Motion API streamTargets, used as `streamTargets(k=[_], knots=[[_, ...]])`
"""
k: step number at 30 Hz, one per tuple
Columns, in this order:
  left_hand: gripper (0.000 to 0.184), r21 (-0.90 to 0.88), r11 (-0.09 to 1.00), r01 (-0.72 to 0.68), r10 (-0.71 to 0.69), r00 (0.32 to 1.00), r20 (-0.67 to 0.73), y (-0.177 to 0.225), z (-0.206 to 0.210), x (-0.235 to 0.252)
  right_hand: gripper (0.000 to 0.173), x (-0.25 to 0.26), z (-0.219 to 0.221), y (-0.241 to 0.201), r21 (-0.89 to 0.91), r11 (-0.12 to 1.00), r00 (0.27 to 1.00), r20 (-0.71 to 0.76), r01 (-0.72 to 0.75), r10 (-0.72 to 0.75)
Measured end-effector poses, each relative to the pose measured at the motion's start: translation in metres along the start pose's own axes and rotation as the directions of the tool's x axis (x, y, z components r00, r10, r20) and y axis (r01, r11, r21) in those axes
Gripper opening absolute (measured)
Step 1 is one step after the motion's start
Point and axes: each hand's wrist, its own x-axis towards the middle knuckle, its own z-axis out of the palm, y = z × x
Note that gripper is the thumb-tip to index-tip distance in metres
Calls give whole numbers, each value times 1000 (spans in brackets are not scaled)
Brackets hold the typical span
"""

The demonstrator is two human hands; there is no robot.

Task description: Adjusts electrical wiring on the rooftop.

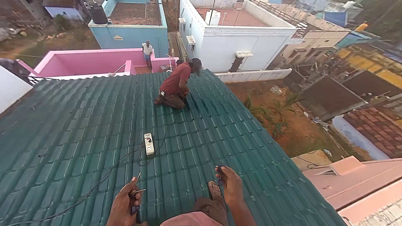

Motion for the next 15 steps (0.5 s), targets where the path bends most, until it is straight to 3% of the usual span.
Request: streamTargets(k=[15], knots=[[31,18,1000,-11,11,1000,10,5,-2,-5,22,7,11,4,11,1000,999,48,-7,6]])
